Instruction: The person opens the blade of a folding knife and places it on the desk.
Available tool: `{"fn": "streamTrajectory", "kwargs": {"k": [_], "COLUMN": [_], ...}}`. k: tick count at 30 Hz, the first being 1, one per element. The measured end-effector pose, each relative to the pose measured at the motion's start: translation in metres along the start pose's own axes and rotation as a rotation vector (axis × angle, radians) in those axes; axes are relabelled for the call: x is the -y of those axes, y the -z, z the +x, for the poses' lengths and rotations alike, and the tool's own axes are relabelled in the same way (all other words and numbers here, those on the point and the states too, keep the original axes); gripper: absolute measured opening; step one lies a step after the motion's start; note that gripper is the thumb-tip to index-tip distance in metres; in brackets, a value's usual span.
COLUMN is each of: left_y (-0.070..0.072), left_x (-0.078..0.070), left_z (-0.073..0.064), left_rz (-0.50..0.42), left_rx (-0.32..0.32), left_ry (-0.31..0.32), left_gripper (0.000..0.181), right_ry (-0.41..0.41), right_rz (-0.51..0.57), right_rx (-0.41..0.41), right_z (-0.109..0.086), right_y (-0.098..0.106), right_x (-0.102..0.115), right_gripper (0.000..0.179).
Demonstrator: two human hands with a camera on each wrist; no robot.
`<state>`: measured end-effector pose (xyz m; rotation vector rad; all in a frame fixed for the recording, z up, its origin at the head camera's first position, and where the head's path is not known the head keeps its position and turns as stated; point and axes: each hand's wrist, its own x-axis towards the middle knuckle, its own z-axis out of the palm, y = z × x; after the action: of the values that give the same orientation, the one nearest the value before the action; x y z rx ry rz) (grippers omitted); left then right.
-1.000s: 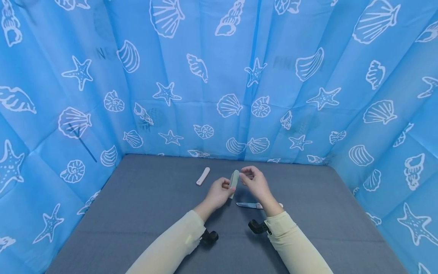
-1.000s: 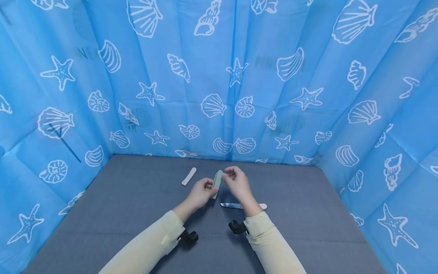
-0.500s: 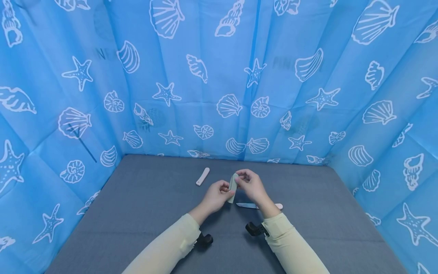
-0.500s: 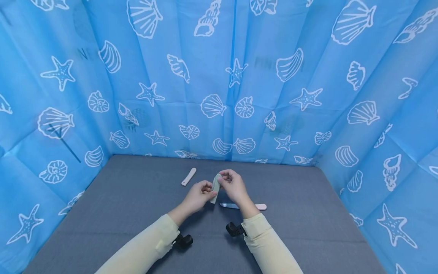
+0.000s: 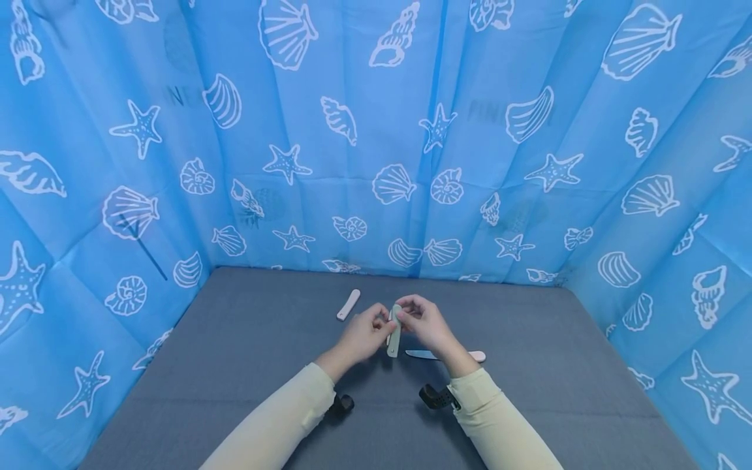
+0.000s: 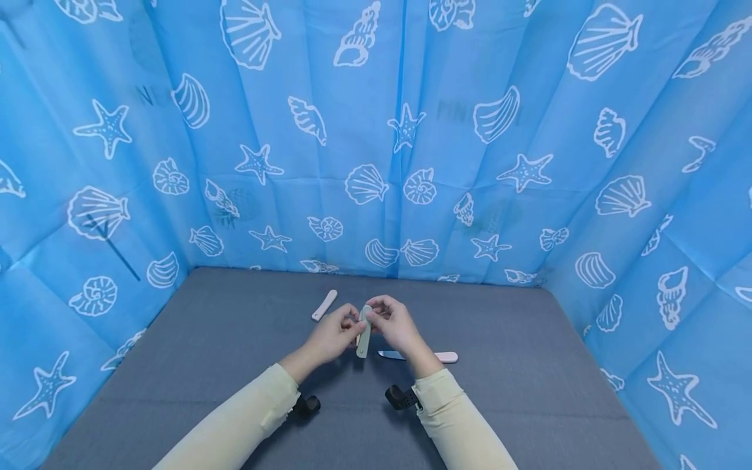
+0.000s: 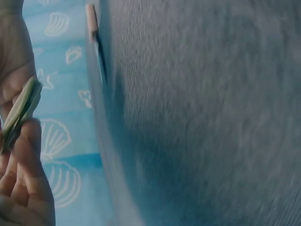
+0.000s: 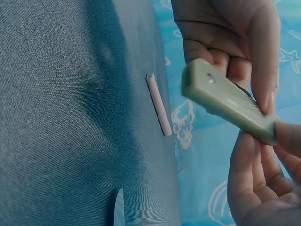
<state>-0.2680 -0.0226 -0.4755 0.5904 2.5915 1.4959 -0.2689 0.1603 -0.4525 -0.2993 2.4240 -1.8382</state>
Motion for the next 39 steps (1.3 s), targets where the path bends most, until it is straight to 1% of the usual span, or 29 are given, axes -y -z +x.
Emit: {"fn": "streamTrajectory", "kwargs": {"k": [4,6,9,11,16,20,25,27,31,33,39], "left_y": [0.006,0.009,0.012,0.013,0.014,0.014,0.013,0.013,0.015,0.016,0.018], "left_x": [0.003,0.003,0.003,0.002,0.000,0.001,0.006,0.009,0.012,0.012,0.016], "left_z": [0.000,0.000,0.000,-0.001,-0.003,-0.003,-0.003,-0.003,-0.004,-0.005,-0.007], "left_rz": [-0.019,-0.009,0.011,0.012,0.013,0.017,-0.021,-0.047,-0.061,-0.052,-0.024], "left_rx": [0.086,0.128,0.163,0.170,0.168,0.169,0.159,0.146,0.118,0.105,0.035], "left_ry": [-0.022,-0.025,-0.020,-0.012,-0.008,-0.016,-0.023,-0.023,-0.020,-0.032,-0.091], "left_gripper": [0.019,0.020,0.020,0.020,0.018,0.018,0.017,0.016,0.015,0.015,0.012], "right_ry": [0.009,0.017,0.017,0.023,0.039,0.039,0.048,0.055,0.060,0.052,0.072], "right_rz": [0.007,0.002,-0.001,-0.007,-0.021,-0.039,-0.043,-0.039,-0.023,-0.012,0.018], "right_rx": [0.063,0.094,0.128,0.139,0.151,0.153,0.140,0.125,0.105,0.110,0.108], "right_z": [-0.001,-0.002,-0.004,-0.005,-0.005,-0.005,-0.006,-0.007,-0.008,-0.010,-0.010], "right_y": [0.001,0.001,0.002,0.002,0.001,0.002,0.003,0.004,0.005,0.005,0.003], "right_x": [0.000,0.000,-0.001,-0.001,-0.001,-0.001,-0.001,-0.001,0.000,0.005,0.003], "right_gripper": [0.025,0.023,0.023,0.025,0.030,0.027,0.026,0.026,0.026,0.026,0.028]}}
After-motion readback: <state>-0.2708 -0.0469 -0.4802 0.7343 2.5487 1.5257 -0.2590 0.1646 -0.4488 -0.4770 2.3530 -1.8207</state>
